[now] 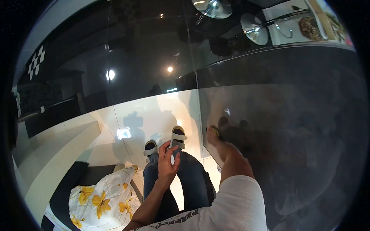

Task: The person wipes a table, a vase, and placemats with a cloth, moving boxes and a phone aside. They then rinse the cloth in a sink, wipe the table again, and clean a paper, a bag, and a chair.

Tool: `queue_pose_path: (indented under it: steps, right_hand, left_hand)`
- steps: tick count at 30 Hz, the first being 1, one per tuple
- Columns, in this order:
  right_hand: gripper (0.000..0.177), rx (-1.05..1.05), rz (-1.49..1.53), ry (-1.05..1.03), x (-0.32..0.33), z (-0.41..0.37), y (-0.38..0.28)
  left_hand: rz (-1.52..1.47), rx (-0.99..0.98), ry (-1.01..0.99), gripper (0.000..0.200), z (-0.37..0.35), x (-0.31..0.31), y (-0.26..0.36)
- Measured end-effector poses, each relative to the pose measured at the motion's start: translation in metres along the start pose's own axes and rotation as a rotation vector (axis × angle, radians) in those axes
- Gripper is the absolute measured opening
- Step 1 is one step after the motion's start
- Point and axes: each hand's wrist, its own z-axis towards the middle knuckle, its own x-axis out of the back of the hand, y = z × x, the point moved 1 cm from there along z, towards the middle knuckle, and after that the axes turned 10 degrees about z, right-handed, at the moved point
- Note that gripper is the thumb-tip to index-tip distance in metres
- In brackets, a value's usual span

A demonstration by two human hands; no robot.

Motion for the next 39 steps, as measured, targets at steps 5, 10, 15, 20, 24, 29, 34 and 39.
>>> queue_pose_path:
  steps: [5, 10, 15, 20, 24, 29, 34, 39]
  right_hand:
    - [0.037, 0.089, 0.062, 0.022, 0.059, -0.149, 0.018]
    - [0.037, -0.46, -0.028, 0.66, 0.153, -0.225, 0.137]
    - [0.033, -0.53, -0.124, 0.539, 0.318, -0.406, 0.217]
    - [0.026, -0.768, -0.107, 1.285, 0.422, -0.599, 0.224]
    - [0.042, -1.032, 0.289, 1.453, 0.38, -0.647, 0.226]
    - [0.051, -1.002, 0.691, 1.562, 0.38, -0.622, 0.299]
    - [0.044, -1.225, 1.031, 1.287, 0.345, -0.648, 0.394]
    - [0.043, -1.416, 1.142, 1.181, 0.243, -0.68, 0.499]
  left_hand:
    - [-0.015, -0.121, -0.005, 0.025, -0.043, 0.06, 0.077]
    - [0.027, -0.297, 0.081, 0.027, -0.077, 0.147, 0.167]
    - [0.066, -0.418, 0.177, 0.027, -0.091, 0.21, 0.217]
    - [0.109, -0.563, 0.273, 0.026, -0.073, 0.243, 0.263]
    - [0.096, -0.651, 0.276, 0.025, -0.051, 0.248, 0.301]
    - [0.036, -0.797, 0.17, 0.028, -0.011, 0.225, 0.377]
    - [0.186, -1.06, 0.233, 0.036, 0.051, 0.183, 0.481]
    - [0.229, -1.054, 0.253, 0.043, 0.123, 0.138, 0.549]
